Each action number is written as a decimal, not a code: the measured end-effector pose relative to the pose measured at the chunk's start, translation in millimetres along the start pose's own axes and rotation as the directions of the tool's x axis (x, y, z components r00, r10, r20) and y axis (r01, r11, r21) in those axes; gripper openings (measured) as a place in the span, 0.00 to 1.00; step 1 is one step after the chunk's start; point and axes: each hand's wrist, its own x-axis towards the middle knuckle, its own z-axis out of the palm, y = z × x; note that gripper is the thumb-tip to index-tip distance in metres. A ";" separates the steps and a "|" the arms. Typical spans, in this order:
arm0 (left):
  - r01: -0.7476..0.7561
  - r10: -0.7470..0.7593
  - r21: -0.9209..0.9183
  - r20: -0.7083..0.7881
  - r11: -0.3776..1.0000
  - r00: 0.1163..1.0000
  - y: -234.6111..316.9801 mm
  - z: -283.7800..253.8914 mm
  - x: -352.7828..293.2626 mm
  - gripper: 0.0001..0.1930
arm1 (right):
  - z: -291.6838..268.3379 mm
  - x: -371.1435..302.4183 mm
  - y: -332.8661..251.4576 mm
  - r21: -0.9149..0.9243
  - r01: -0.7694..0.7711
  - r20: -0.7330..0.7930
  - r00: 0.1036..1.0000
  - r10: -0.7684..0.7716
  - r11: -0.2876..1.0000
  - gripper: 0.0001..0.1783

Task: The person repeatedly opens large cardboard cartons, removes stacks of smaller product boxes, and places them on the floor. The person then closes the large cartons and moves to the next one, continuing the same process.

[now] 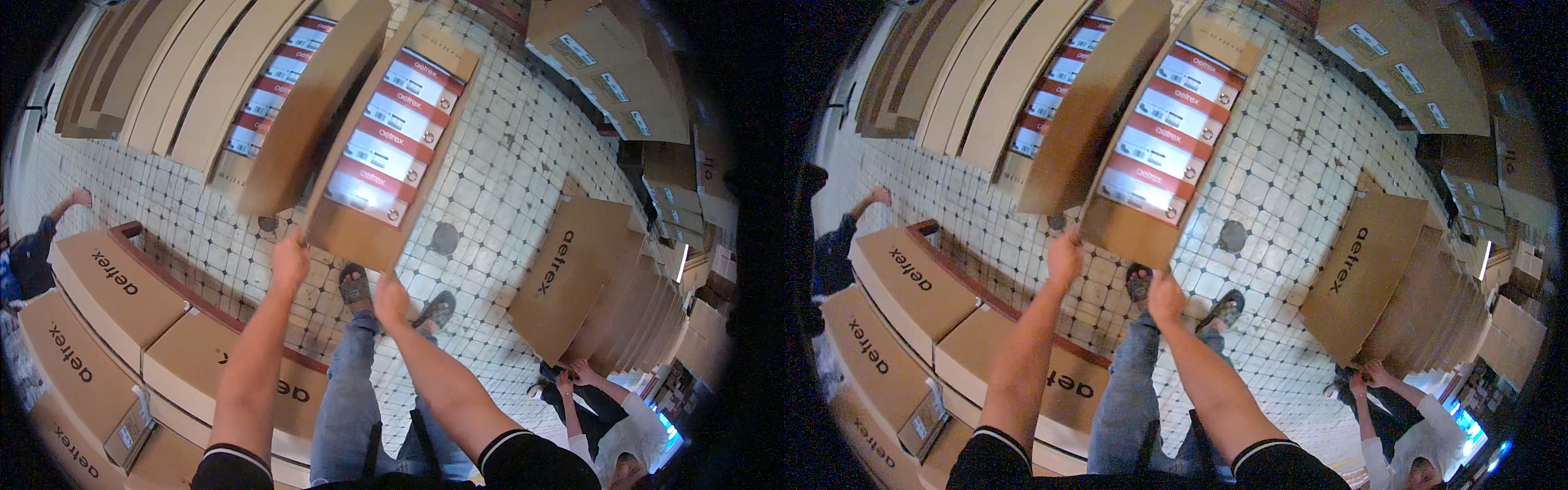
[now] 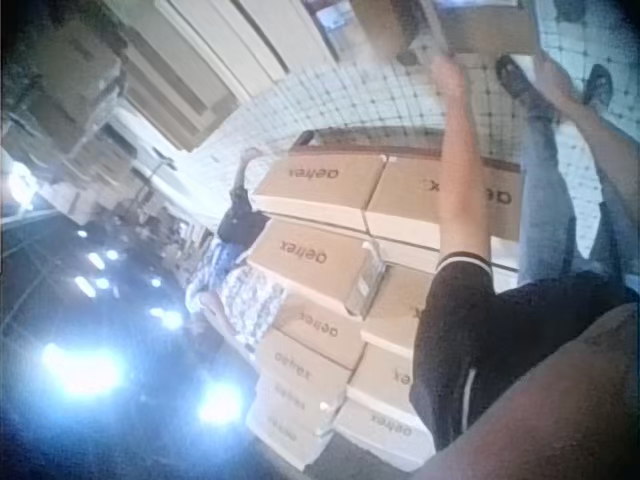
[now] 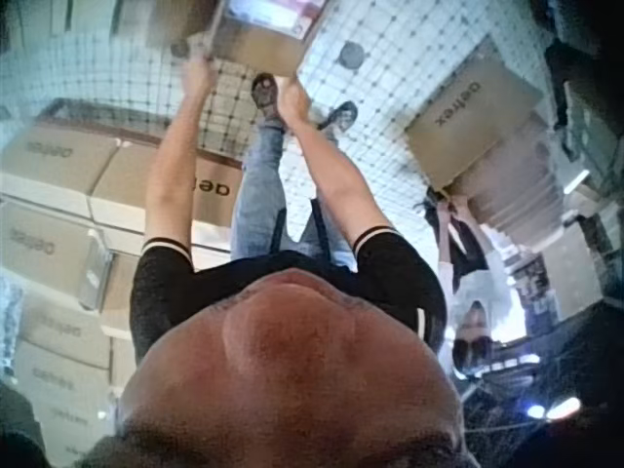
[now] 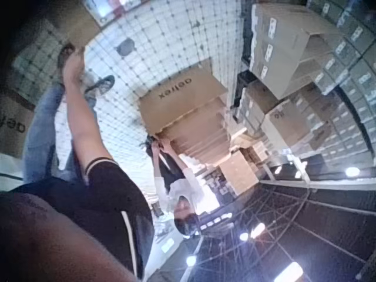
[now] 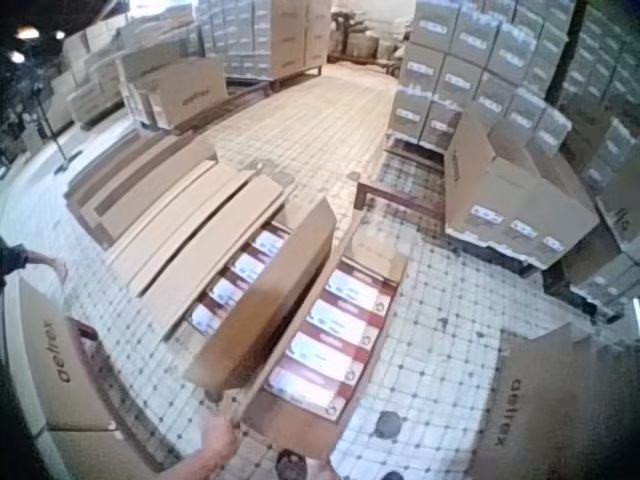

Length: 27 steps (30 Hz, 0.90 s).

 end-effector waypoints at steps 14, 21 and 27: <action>-0.365 0.248 -0.129 -0.528 0.922 0.812 301.0 -108.2 -18.2 0.15 | -395.9 78.9 -29.0 -0.635 0.496 -0.391 0.456 -0.800 0.593 0.14; -0.380 0.165 -0.136 -0.734 0.915 0.659 381.1 -175.9 132.1 0.19 | -436.3 160.7 -190.7 -0.340 0.551 -0.518 0.567 -0.641 0.762 0.24; -0.372 0.145 -0.159 -0.730 0.914 0.668 400.9 -200.2 162.3 0.19 | -456.1 177.9 -226.6 -0.325 0.526 -0.556 0.566 -0.609 0.786 0.24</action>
